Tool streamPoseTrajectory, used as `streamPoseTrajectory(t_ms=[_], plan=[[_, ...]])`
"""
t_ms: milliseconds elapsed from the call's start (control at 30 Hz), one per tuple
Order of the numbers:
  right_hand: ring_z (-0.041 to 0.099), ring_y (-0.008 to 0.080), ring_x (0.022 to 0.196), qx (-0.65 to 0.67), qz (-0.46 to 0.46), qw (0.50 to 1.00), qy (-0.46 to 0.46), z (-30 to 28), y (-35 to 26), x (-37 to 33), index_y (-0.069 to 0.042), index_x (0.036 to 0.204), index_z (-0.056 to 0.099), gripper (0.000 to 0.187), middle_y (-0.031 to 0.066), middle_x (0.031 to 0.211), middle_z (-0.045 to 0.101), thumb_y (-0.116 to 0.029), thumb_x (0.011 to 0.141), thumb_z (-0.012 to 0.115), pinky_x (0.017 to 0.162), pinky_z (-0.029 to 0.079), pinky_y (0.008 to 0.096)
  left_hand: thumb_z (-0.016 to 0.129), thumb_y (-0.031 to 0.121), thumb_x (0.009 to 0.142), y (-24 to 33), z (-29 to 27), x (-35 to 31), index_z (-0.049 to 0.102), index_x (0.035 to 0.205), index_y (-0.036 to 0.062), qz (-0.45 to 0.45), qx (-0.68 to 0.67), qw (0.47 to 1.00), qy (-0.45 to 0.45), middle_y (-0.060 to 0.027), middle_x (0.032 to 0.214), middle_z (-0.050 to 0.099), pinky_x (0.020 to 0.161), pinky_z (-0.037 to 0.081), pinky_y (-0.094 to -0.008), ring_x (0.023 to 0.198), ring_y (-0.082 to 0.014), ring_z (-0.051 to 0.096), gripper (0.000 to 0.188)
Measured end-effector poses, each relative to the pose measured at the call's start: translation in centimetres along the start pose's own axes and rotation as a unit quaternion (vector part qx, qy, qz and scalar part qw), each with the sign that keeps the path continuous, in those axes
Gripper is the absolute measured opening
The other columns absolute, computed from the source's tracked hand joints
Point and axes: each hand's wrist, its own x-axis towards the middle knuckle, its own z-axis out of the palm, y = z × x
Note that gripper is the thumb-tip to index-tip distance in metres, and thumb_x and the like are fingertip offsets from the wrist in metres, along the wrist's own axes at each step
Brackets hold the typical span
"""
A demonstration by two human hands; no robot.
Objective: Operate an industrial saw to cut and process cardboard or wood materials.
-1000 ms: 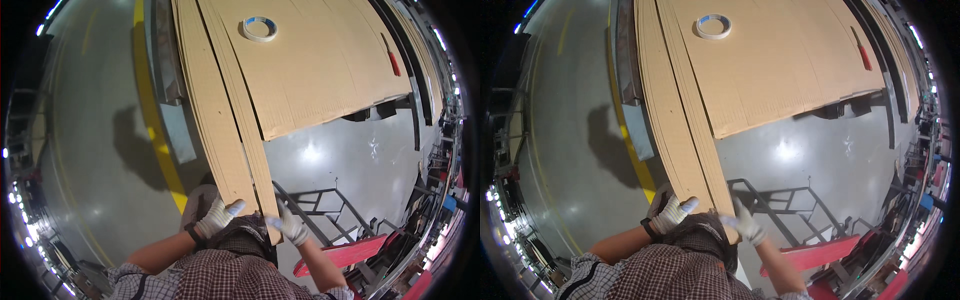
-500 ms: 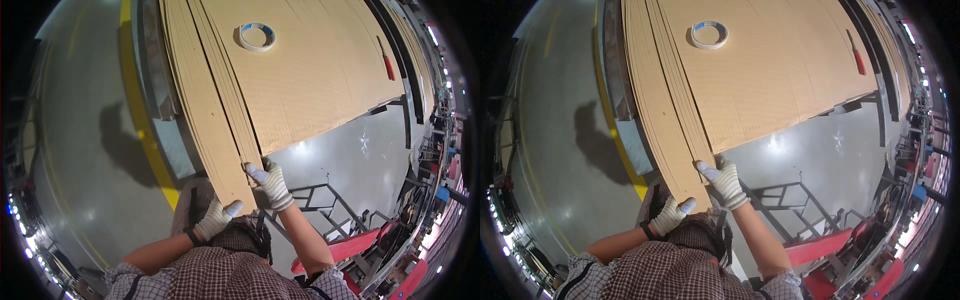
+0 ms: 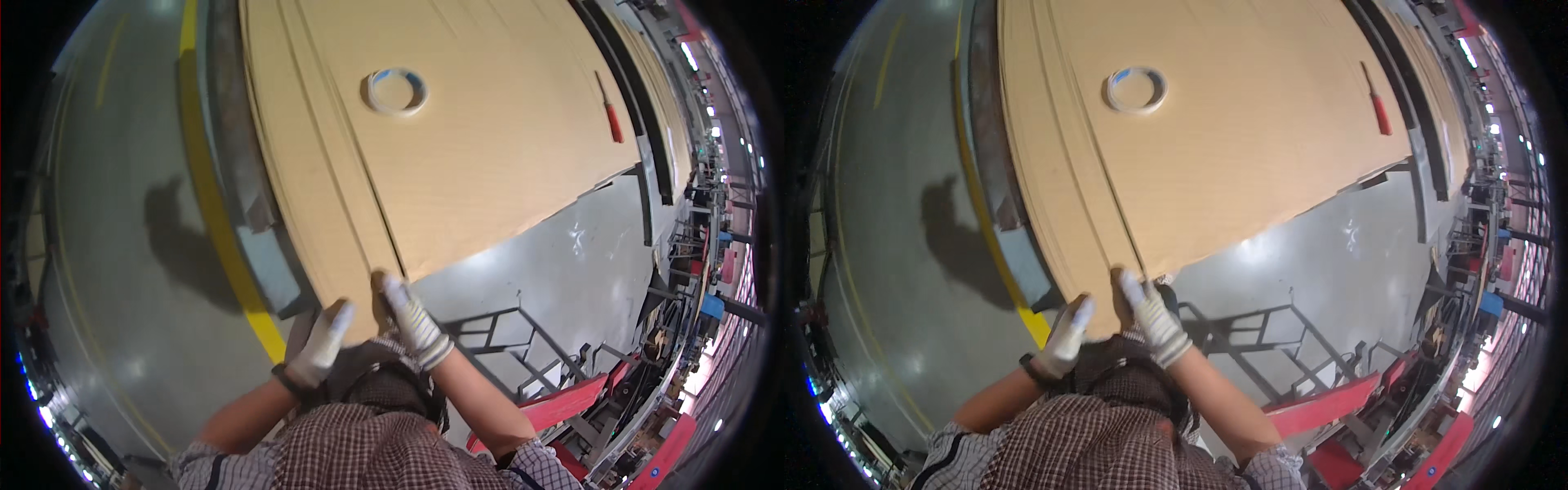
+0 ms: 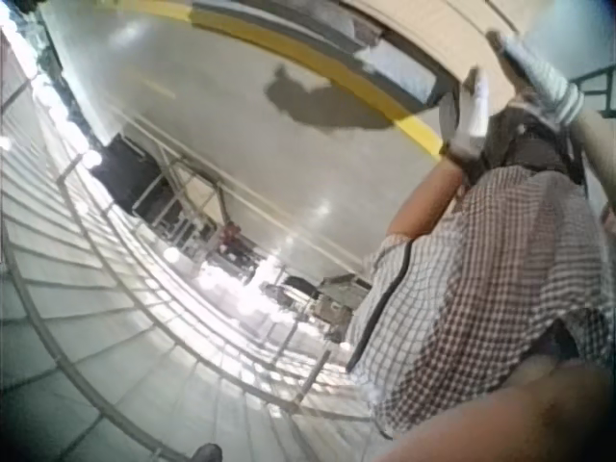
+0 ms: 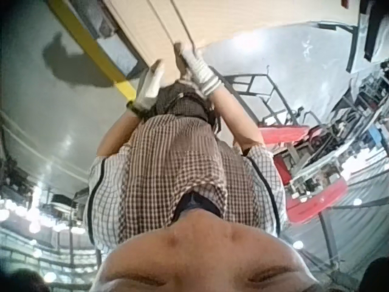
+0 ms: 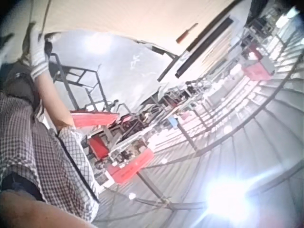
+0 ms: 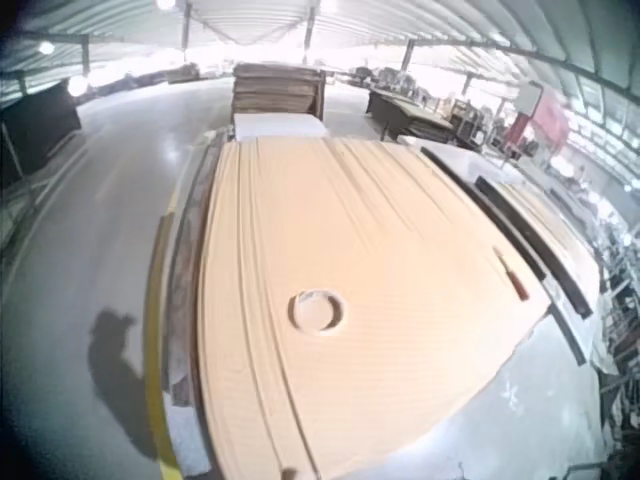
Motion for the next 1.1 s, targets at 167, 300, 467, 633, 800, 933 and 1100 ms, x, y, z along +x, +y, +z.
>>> streamPoseTrajectory(t_ms=[167, 300, 467, 633, 800, 933, 1100], plan=[[0.060, 0.0125, 0.084, -0.297, -0.066, 0.951, -0.057, -5.7, -5.1, -3.5, 0.001, 0.118, 0.063, 0.041, 0.0123, 0.091, 0.069, -0.034, 0.095, 0.064, 0.078, 0.051, 0.0305, 0.043, 0.032, 0.103, -4.3, -2.9, -0.2, 0.057, 0.116, -0.0032, 0.057, 0.250, 0.965, 0.049, -0.0190, 0.115, 0.060, 0.091, 0.045, -0.0383, 0.110, -0.0302, 0.056, 0.040], [0.060, 0.0087, 0.081, -0.239, -0.200, 0.948, 0.070, -12.9, -19.6, -3.5, 0.001, 0.111, 0.064, 0.026, 0.0055, 0.091, 0.067, -0.019, 0.095, 0.063, 0.071, 0.049, 0.0250, 0.038, 0.040, 0.104, -3.4, -3.2, -1.2, 0.055, 0.116, -0.0041, 0.006, 0.319, 0.941, 0.112, -0.0272, 0.114, 0.059, 0.089, 0.045, -0.0460, 0.110, -0.0385, 0.057, 0.049], [0.062, 0.0310, 0.089, -0.498, -0.487, 0.601, 0.392, -29.2, -37.2, 6.7, -0.003, 0.102, 0.063, 0.017, 0.0172, 0.095, 0.065, -0.016, 0.092, 0.064, 0.081, 0.049, 0.0380, 0.042, 0.034, 0.103, -0.2, -3.9, -0.8, 0.053, 0.118, -0.0056, -0.213, 0.211, 0.945, 0.131, -0.0217, 0.094, 0.060, 0.077, 0.050, -0.0410, 0.087, -0.0307, 0.061, 0.044], [0.060, 0.0396, 0.101, -0.591, -0.351, 0.491, 0.536, -39.4, -46.8, 15.3, -0.005, 0.107, 0.062, 0.023, 0.0223, 0.107, 0.062, -0.019, 0.090, 0.055, 0.087, 0.048, 0.0467, 0.049, 0.031, 0.101, 2.0, -2.6, -0.2, 0.056, 0.105, -0.0083, -0.029, 0.395, 0.866, 0.306, -0.0177, 0.082, 0.058, 0.064, 0.048, -0.0381, 0.070, -0.0220, 0.058, 0.040], [0.057, 0.0203, 0.083, -0.588, -0.319, 0.645, 0.370, -41.2, -49.3, 14.4, -0.005, 0.108, 0.059, 0.022, 0.0097, 0.088, 0.060, -0.012, 0.088, 0.052, 0.075, 0.048, 0.0379, 0.053, 0.037, 0.096, 8.4, -1.8, -1.2, 0.063, 0.091, -0.0038, -0.192, 0.448, 0.831, 0.269, -0.0223, 0.078, 0.064, 0.065, 0.045, -0.0473, 0.073, -0.0419, 0.060, 0.042], [0.052, 0.0074, 0.057, -0.456, -0.325, 0.776, 0.291, -32.0, -45.5, 7.8, -0.006, 0.118, 0.054, 0.028, 0.0032, 0.080, 0.054, -0.010, 0.091, 0.056, 0.047, 0.043, 0.0236, 0.060, 0.040, 0.091, 14.9, 0.8, 1.4, 0.065, 0.083, 0.0001, -0.104, 0.644, 0.660, 0.373, -0.0210, 0.077, 0.064, 0.068, 0.048, -0.0459, 0.075, -0.0402, 0.063, 0.041], [0.054, 0.0086, 0.055, -0.462, -0.255, 0.846, 0.076, -17.8, -32.8, -1.6, -0.010, 0.139, 0.048, 0.054, 0.0085, 0.081, 0.059, -0.004, 0.087, 0.060, 0.048, 0.047, 0.0251, 0.077, 0.034, 0.074, 18.7, 0.3, 8.2, 0.056, 0.120, 0.0017, 0.218, 0.722, 0.626, 0.199, -0.0213, 0.123, 0.057, 0.088, 0.049, -0.0430, 0.109, -0.0376, 0.057, 0.060]])
